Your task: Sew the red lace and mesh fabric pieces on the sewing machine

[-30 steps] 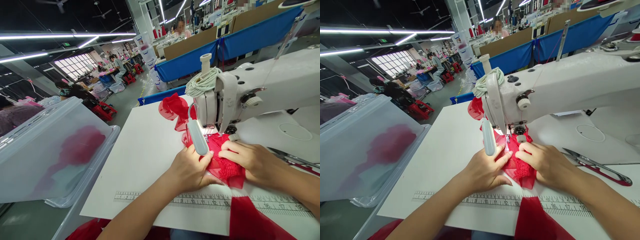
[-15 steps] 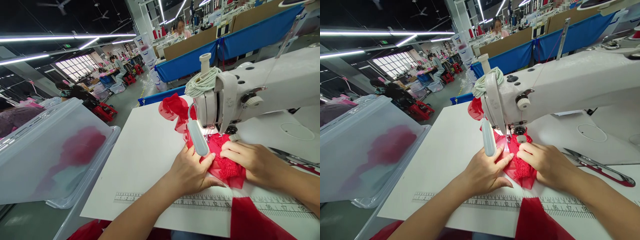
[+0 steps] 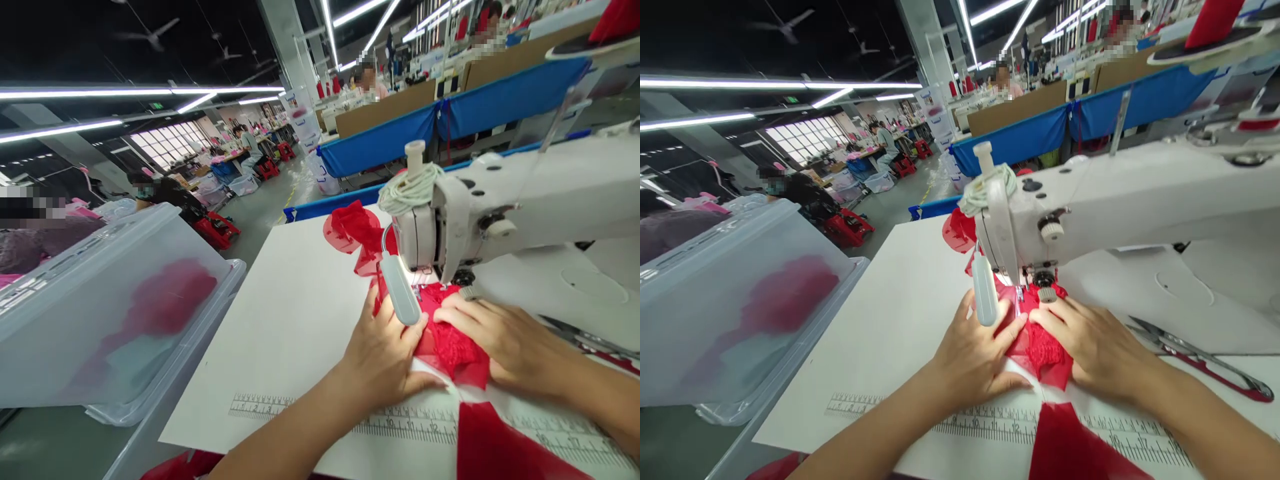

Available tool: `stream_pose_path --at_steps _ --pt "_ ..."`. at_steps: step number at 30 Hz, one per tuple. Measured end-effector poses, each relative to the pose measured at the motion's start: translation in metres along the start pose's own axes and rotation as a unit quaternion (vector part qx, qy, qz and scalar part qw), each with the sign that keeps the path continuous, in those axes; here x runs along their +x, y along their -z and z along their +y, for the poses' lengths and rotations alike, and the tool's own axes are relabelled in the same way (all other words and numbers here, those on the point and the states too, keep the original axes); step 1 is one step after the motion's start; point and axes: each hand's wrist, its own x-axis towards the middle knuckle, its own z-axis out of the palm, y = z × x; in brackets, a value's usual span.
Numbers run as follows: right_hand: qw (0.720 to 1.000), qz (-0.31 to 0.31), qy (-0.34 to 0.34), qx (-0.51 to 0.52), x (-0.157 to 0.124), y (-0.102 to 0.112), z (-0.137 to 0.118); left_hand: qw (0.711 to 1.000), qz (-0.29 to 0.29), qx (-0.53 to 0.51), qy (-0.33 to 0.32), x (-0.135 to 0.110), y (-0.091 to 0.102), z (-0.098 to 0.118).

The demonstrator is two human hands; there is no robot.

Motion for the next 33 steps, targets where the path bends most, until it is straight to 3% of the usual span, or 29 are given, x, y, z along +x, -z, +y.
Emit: stream_pose_path --at_steps 7,12,18,21,23,28,33 --pt "0.998 0.024 0.026 -0.048 0.007 -0.001 -0.012 0.999 0.004 -0.036 0.006 0.009 0.001 0.007" --pt "1.0 0.015 -0.008 0.0 0.012 0.004 -0.017 0.991 -0.017 -0.095 0.089 0.015 -0.01 0.008" --pt "0.985 -0.003 -0.123 0.124 0.012 0.007 -0.019 0.936 -0.04 -0.334 0.108 0.02 -0.001 -0.009" --pt "0.978 0.009 -0.138 0.155 0.013 0.007 -0.021 0.894 -0.034 -0.423 0.141 0.022 0.003 -0.011" --pt "0.976 0.009 -0.138 0.167 0.014 0.008 -0.022 0.883 -0.03 -0.445 0.145 0.022 0.002 -0.008" --pt "0.979 0.015 -0.116 0.168 0.012 0.006 -0.02 0.9 0.009 -0.407 0.156 0.024 -0.009 0.002" --pt "0.992 0.086 -0.041 0.078 0.006 0.0 -0.013 0.943 0.003 -0.314 0.111 0.021 -0.009 0.002"
